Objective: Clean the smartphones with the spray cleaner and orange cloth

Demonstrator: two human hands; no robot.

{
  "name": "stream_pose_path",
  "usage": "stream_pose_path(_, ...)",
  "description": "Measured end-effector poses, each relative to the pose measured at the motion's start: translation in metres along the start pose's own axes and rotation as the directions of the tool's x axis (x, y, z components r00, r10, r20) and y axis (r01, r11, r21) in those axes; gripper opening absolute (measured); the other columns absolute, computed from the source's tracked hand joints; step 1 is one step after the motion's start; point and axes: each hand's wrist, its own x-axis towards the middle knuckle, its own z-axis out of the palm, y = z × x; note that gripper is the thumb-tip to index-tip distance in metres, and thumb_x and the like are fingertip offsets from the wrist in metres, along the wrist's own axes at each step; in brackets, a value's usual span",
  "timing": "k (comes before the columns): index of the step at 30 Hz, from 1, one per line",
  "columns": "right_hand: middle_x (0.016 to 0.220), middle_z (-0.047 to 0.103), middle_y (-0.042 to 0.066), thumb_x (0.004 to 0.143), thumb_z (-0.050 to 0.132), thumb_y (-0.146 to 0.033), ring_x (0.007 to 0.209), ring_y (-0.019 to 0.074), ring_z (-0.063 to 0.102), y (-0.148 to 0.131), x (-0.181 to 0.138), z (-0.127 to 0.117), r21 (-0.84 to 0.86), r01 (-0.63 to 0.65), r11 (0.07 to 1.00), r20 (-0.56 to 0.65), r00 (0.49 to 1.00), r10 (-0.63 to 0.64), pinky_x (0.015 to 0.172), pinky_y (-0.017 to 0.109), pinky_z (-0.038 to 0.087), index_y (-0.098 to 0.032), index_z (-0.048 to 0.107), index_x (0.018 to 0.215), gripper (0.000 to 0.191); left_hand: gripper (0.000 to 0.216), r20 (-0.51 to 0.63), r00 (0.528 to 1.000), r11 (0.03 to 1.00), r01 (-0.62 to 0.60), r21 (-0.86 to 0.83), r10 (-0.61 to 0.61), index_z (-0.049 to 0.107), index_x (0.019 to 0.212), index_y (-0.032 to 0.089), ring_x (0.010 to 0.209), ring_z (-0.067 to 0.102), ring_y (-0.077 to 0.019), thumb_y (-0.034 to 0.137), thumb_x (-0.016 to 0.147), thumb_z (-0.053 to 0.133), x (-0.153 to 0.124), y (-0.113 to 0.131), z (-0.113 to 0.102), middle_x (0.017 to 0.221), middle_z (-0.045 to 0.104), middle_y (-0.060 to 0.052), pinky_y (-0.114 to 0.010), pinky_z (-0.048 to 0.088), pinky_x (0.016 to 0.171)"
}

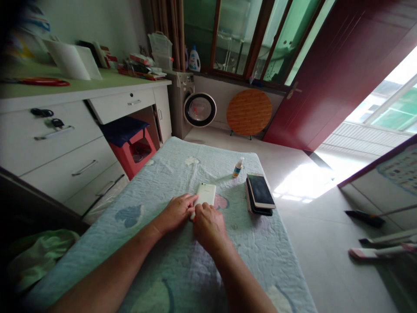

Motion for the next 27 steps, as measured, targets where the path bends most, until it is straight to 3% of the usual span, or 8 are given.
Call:
stream_pose_path(15,0.093,0.063,0.005,0.085,0.050,-0.018,0.082,0.0162,0.056,-0.008,0.004,0.005,0.044,0.040,0.998,-0.042,0.998,-0.038,0.064,0.027,0.032,-0.020,0.059,0.093,0.011,0.022,-0.006,1.000,1.000,-0.001,-0.004,0.001,0.061,0.102,0.021,0.090,0.060,-0.0190,0.018,0.089,0.044,0.000,-0.002,0.003,0.095,0.064,-0.004,-0.028,0.043,0.083)
stream_pose_path(27,0.092,0.063,0.004,0.088,0.049,-0.021,0.078,0.0157,0.060,-0.004,0.002,0.000,0.013,-0.027,1.000,0.010,1.000,0.027,0.058,0.027,0.029,-0.020,0.056,0.093,0.009,0.016,0.017,1.000,1.000,0.005,-0.006,-0.005,0.061,0.098,0.022,0.086,0.060,-0.0184,0.021,0.088,0.048,0.000,0.000,-0.001,0.091,0.063,-0.002,-0.027,0.042,0.080)
